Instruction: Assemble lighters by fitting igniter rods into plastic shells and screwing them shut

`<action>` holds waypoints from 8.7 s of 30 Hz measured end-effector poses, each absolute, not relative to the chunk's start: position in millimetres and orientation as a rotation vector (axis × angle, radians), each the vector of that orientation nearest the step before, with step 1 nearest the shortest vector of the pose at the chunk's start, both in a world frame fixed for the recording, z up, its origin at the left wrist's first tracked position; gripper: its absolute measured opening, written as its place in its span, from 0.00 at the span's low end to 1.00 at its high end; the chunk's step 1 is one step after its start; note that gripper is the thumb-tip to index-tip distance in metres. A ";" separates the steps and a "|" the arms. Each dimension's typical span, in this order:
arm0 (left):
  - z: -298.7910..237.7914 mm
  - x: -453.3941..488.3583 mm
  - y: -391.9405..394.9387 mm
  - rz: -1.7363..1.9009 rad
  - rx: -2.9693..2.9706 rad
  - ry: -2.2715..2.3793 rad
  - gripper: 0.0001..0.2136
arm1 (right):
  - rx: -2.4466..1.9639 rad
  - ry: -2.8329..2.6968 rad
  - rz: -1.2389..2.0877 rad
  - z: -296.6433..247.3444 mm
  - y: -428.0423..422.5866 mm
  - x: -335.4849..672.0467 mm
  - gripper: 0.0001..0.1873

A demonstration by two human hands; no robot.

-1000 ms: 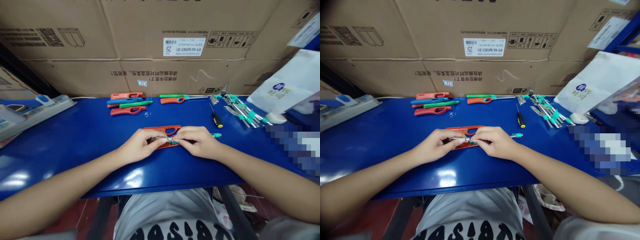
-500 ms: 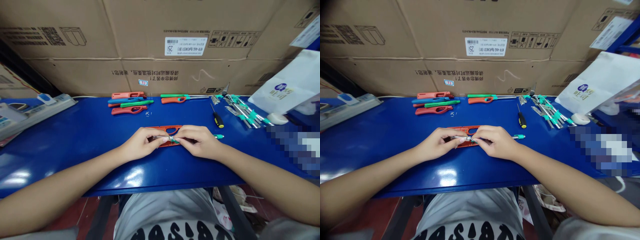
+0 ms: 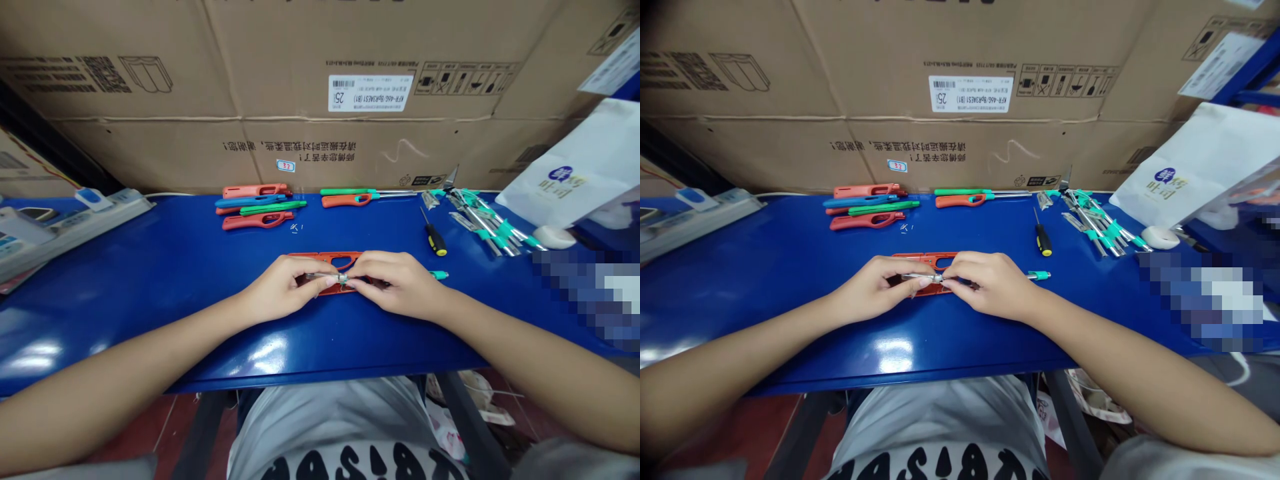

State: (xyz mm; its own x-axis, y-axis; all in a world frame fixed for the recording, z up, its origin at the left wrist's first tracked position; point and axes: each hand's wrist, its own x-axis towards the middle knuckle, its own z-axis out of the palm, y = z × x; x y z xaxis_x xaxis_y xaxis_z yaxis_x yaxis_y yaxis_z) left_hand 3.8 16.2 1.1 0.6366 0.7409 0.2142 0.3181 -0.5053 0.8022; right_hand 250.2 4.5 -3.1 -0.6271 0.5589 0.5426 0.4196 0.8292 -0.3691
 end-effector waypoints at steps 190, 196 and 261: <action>27.7 -25.5 33.5 0.297 2.761 0.647 0.06 | -0.998 -2.481 0.858 16.8 46.7 298.6 0.13; 24.3 -24.8 35.1 0.335 2.634 0.655 0.06 | -0.926 -2.567 0.841 9.5 36.2 283.8 0.09; 13.9 -14.5 35.8 0.464 2.373 0.661 0.08 | -1.103 -2.345 0.600 -4.9 20.5 246.1 0.03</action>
State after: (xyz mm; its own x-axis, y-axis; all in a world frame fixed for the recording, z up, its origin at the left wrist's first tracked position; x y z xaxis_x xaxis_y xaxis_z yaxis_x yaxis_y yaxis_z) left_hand -14.5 35.8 13.9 0.8127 0.5602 0.1603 0.3404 -0.6797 0.6497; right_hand 246.1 20.5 -4.9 -0.5620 0.7939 0.2321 0.5851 0.5799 -0.5670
